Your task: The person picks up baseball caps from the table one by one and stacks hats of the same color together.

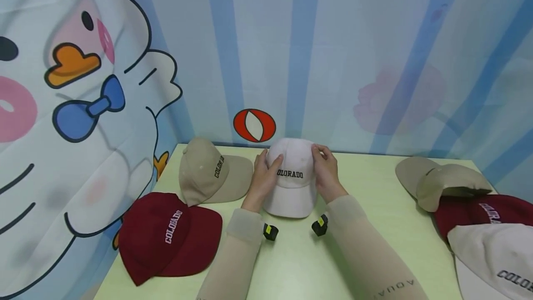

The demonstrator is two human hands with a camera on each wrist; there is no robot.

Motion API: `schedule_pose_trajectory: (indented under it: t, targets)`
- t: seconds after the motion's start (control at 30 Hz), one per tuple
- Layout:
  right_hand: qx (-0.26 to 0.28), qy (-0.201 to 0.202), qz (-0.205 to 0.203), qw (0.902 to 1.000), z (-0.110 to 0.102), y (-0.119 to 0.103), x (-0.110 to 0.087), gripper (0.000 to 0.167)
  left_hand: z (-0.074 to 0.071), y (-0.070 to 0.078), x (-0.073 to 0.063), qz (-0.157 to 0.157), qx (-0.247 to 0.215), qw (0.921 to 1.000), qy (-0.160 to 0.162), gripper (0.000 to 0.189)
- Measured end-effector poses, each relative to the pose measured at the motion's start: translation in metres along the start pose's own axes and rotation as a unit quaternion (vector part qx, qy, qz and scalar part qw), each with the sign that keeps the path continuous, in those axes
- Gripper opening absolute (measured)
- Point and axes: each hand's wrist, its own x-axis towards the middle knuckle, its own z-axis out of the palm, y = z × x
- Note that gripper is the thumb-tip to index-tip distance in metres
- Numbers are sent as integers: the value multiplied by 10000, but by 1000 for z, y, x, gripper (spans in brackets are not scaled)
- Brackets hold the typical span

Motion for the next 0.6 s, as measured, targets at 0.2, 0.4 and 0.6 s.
schedule_pose_trajectory:
  t: [0.2, 0.4, 0.6]
  targets:
    - [69, -187, 75, 9998, 0, 3, 3, 39, -2, -8, 5, 96, 23, 9999, -114, 79]
    - [107, -521, 45, 9986, -1, 7, 6, 47, -4, -14, 6, 58, -44, 9997, -228, 80]
    - [290, -836, 218, 9958, 0, 10, 9, 53, -4, -17, 7, 51, -51, 9998, -195, 79]
